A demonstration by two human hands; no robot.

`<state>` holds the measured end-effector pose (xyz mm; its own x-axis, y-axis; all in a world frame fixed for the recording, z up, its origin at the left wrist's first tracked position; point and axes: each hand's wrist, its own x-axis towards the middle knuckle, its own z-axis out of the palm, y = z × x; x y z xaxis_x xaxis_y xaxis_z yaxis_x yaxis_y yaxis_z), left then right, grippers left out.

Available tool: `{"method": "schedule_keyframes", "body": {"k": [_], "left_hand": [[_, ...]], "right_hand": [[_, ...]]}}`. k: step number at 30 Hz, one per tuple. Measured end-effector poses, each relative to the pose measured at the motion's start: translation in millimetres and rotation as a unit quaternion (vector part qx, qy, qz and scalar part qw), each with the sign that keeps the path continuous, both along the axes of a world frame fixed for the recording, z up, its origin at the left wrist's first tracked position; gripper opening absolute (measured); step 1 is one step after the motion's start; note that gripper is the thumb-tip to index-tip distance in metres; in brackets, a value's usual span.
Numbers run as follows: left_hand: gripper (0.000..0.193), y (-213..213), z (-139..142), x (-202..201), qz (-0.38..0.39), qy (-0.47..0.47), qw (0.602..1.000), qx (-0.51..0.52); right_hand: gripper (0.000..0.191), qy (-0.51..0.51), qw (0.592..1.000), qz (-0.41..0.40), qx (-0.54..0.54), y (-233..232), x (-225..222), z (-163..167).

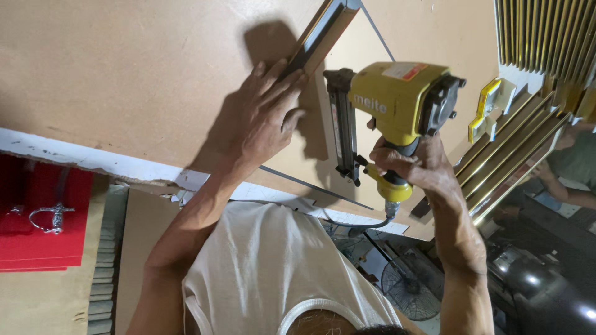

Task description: The person handles a framed shadow-box display containing a decorative sword and scabbard on a red backing board, staples the frame assembly with a pneumatic nail gun, wipes the glass with a cloth, and presses and aligns the backing board into the frame.

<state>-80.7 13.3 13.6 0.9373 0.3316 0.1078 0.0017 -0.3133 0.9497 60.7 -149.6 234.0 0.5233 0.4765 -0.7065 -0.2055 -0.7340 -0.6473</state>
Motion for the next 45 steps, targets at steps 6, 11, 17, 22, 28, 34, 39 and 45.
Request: {"method": "schedule_keyframes", "body": {"k": [6, 11, 17, 22, 28, 34, 39, 45], "left_hand": [[0.05, 1.1, 13.1, -74.8, 0.008, 0.039, 0.999, -0.008], [0.038, -6.0, 7.1, -91.2, 0.041, 0.02, 0.999, 0.001], [0.039, -8.8, 4.0, -89.1, 0.049, 0.031, 0.998, -0.01], [0.04, -10.9, 2.0, -88.9, 0.05, 0.034, 0.998, -0.006], [0.043, -14.5, -1.4, -89.3, 0.052, 0.02, 0.998, 0.022], [0.047, -3.5, -11.1, -105.9, -0.045, -0.043, 0.983, 0.175], [0.042, -0.5, -16.8, -111.0, -0.02, -0.101, 0.967, 0.231], [0.04, -5.3, -22.7, -110.4, -0.023, -0.099, 0.965, 0.243]], "right_hand": [[0.05, 0.078, 0.996, -0.011, -0.042, -16.2, -45.3, -5.9], [0.047, 0.069, 0.996, 0.031, -0.038, -14.7, -56.2, -15.7], [0.039, 0.018, 0.995, 0.062, -0.074, -2.6, -59.2, -11.3], [0.031, 0.022, 0.998, 0.052, -0.041, -2.2, -61.6, -5.0], [0.026, 0.003, 0.997, 0.027, -0.078, -40.1, -96.1, 0.9], [0.014, -0.057, 0.994, 0.061, -0.066, -96.7, -158.9, -17.6], [0.016, -0.024, 0.997, -0.011, -0.066, -117.5, -181.9, -30.7], [0.017, -0.077, 0.995, 0.059, 0.001, -116.4, -188.6, -36.7]]}}
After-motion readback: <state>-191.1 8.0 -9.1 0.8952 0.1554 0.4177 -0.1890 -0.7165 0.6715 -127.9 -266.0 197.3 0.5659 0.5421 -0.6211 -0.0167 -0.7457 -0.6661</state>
